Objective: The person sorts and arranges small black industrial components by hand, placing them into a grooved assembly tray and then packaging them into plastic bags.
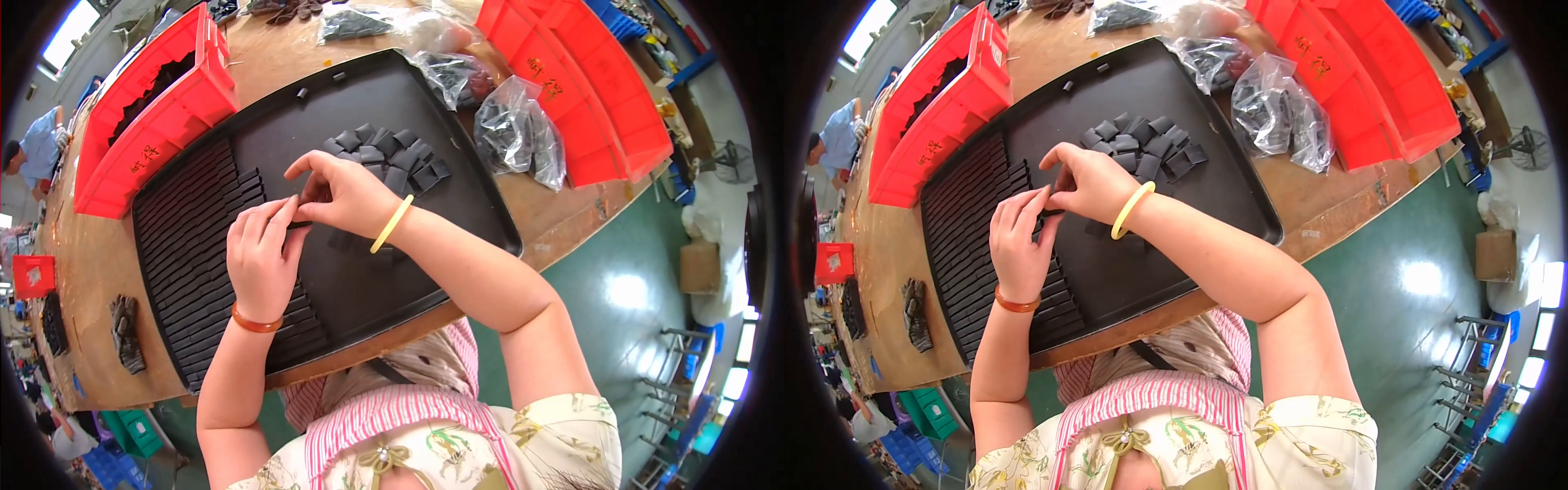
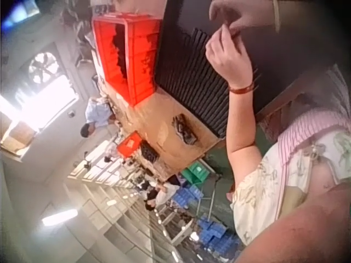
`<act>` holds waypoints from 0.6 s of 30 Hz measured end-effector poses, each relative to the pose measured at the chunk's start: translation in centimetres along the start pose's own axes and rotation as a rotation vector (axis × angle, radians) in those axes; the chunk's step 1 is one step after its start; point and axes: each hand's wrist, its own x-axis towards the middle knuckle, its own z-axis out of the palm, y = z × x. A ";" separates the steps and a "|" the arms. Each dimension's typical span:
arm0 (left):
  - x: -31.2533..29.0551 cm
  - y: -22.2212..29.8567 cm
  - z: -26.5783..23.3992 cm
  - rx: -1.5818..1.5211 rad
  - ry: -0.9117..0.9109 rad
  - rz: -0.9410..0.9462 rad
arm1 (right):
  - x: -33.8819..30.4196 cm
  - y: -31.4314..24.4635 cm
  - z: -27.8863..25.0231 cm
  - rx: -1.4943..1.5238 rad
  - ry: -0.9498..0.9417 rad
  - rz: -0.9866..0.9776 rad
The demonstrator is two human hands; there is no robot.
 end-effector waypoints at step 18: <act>-0.7 -2.3 -2.0 -0.463 0.137 -0.235 | 6.9 0.6 -5.6 -0.546 0.513 -0.029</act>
